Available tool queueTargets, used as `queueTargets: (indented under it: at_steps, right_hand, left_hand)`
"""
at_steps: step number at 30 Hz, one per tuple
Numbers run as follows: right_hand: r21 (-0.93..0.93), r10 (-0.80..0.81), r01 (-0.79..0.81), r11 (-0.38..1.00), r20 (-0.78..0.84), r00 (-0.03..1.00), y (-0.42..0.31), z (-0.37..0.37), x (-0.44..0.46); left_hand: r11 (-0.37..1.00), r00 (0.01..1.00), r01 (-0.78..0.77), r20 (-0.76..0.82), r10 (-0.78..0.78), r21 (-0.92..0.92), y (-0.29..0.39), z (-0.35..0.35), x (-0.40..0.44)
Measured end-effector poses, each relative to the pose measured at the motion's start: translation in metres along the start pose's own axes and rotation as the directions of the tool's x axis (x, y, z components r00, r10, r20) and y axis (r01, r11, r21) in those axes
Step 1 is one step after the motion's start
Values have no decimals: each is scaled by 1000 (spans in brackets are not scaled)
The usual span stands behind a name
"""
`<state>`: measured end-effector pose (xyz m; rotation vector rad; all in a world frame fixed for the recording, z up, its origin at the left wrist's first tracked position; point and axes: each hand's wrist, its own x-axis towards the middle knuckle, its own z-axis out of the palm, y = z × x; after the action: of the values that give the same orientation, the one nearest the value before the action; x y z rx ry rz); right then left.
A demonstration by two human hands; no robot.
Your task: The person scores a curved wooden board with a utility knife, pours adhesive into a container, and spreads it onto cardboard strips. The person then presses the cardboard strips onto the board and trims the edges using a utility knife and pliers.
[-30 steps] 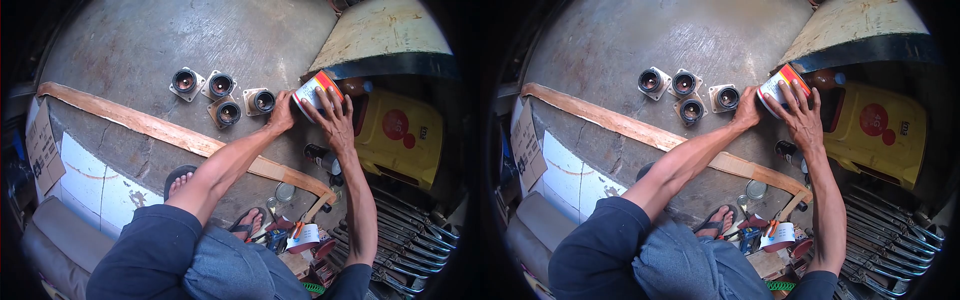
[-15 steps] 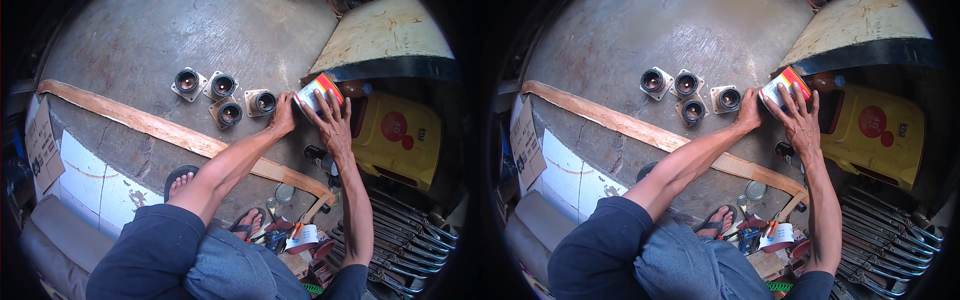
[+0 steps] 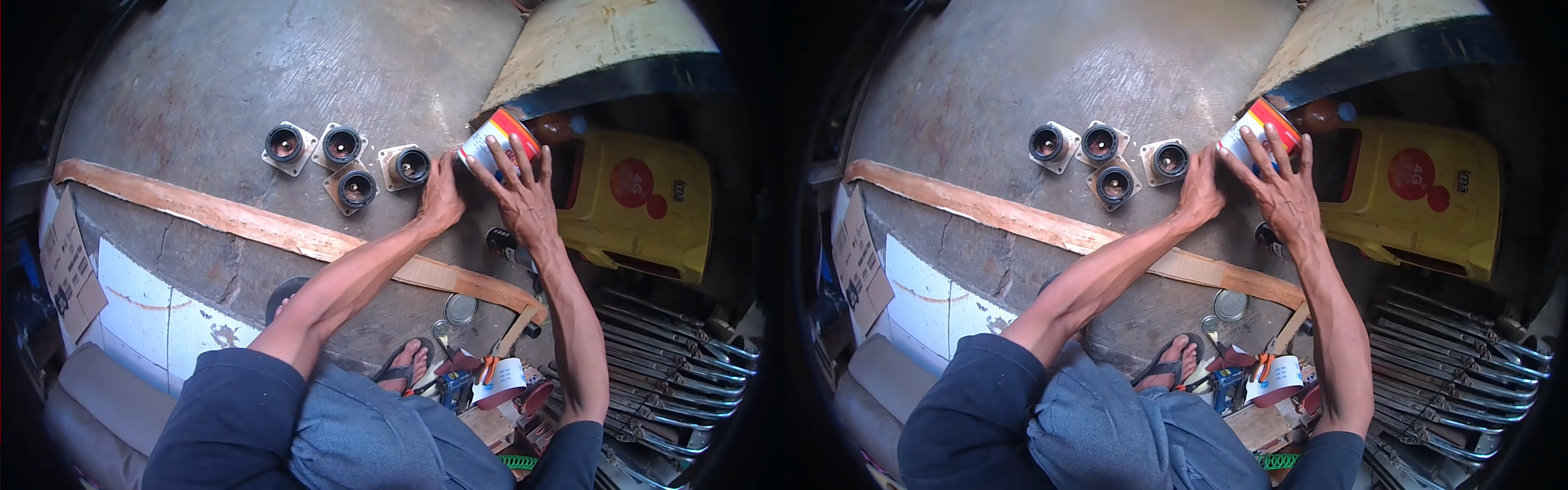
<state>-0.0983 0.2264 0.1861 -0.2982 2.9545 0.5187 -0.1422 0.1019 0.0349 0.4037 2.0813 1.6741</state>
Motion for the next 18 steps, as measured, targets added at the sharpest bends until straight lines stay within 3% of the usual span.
queueTargets:
  at_steps: [2, 4, 5, 6, 8, 9, 10, 11, 12, 13, 14, 15, 16, 17, 18]
  right_hand:
    - [-42, 13, -13, 999, 3, 1000, -2, -10, -6]
    - [2, 87, -87, 996, -29, 996, -4, -20, -18]
    - [-10, 74, -76, 997, -152, 986, -6, -30, -27]
    - [-9, 92, -95, 995, -153, 984, -14, -36, -38]
    - [174, 231, -185, 967, -302, 925, -37, -48, -61]
    - [290, 297, -223, 931, -246, 923, -52, -50, -73]
    - [399, 354, -259, 880, -187, 916, -71, -47, -87]
    - [557, 405, -354, 751, 35, 914, -95, -33, -104]
    - [671, 398, -457, 584, 254, 881, -120, -20, -117]
    - [701, 365, -657, 276, 556, 747, -141, -21, -117]
    - [595, 211, -803, -45, 791, 574, -163, -21, -119]
    - [487, 85, -776, -401, 863, 498, -193, 7, -133]
    - [287, -73, -663, -691, 885, 459, -221, 37, -144]
    - [292, -63, -643, -708, 881, 470, -242, 44, -148]
    - [188, -23, -375, -908, 870, 493, -260, 46, -149]
  left_hand:
    - [998, 998, -61, -22, 61, -20, 1, -9, -21]
    - [978, 990, -137, -20, 142, 160, 3, -24, -50]
    - [970, 985, -170, 56, 162, 175, 1, -36, -68]
    - [960, 974, -204, 134, 181, 189, 1, -51, -85]
    - [927, 946, -207, 305, 109, 312, 8, -81, -108]
    - [922, 939, -227, 323, 121, 314, 5, -91, -114]
    - [865, 888, -231, 460, 0, 446, 1, -99, -118]
    - [782, 816, -258, 561, -138, 568, -1, -102, -116]
    - [771, 811, -284, 572, -125, 570, -2, -103, -112]
    - [747, 795, -334, 598, -105, 575, -3, -103, -110]
    - [720, 776, -382, 624, -90, 579, -5, -103, -108]
    - [704, 768, -405, 635, -84, 584, -10, -101, -102]
    - [730, 689, -356, 692, -217, 583, -16, -96, -92]
    - [748, 587, -301, 733, -343, 591, -18, -92, -82]
    - [736, 581, -321, 738, -344, 596, -14, -90, -72]
